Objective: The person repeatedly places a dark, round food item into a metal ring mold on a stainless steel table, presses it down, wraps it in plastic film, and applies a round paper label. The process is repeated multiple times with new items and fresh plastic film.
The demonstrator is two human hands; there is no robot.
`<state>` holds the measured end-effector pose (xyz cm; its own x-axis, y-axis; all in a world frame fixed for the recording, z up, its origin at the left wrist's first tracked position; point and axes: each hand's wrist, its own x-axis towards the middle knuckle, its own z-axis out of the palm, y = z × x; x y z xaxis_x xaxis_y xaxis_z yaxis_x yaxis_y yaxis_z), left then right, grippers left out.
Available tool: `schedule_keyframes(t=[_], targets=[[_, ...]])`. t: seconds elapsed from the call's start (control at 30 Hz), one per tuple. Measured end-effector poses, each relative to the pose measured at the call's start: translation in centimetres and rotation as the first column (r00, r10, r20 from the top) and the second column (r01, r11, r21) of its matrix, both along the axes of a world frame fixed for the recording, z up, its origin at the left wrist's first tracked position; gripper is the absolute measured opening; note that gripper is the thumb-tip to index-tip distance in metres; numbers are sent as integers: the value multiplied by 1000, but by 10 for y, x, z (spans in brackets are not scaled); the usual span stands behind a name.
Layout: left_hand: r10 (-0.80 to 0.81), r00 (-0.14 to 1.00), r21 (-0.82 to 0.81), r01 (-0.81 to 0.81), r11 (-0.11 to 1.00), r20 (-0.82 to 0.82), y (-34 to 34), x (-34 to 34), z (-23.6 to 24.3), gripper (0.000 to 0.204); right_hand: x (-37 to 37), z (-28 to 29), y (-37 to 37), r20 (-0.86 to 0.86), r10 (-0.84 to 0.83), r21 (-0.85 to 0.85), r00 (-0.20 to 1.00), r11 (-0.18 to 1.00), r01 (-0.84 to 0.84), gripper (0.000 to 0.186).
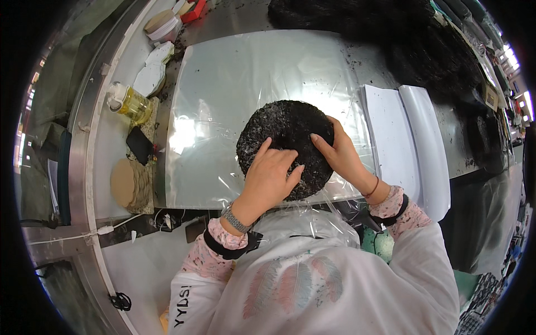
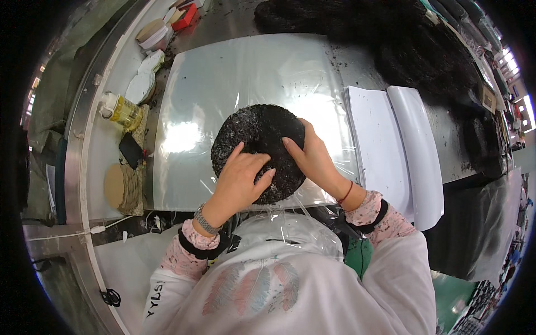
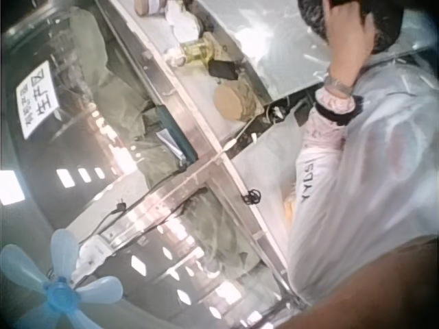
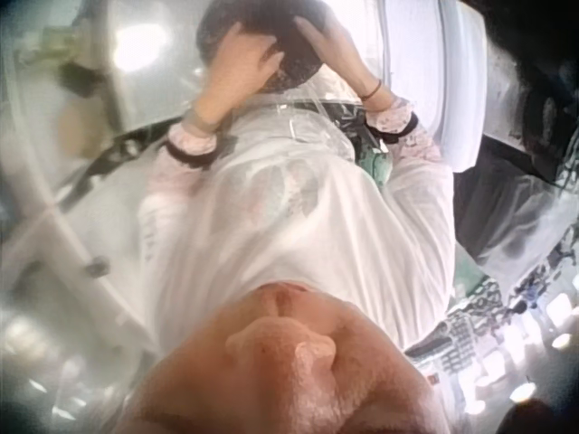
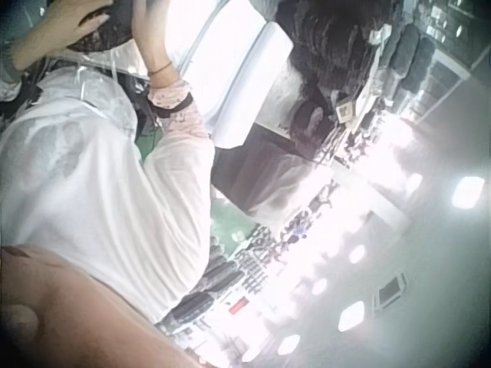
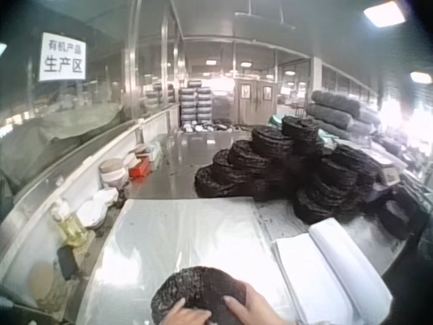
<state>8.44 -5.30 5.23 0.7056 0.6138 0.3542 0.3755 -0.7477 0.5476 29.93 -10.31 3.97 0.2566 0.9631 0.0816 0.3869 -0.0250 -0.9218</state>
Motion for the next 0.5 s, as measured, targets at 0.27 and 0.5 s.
schedule_keyframes(t=[0.27, 0.5], targets=[[-142, 955, -96, 121, 988, -260, 5, -1, 9, 36, 1, 27, 7, 364, -61, 45, 929, 998, 48, 55], [-225, 916, -219, 157, 963, -331, 7, -7, 12, 38, -24, -1, 39, 877, 268, -52, 398, 877, -477, 12]])
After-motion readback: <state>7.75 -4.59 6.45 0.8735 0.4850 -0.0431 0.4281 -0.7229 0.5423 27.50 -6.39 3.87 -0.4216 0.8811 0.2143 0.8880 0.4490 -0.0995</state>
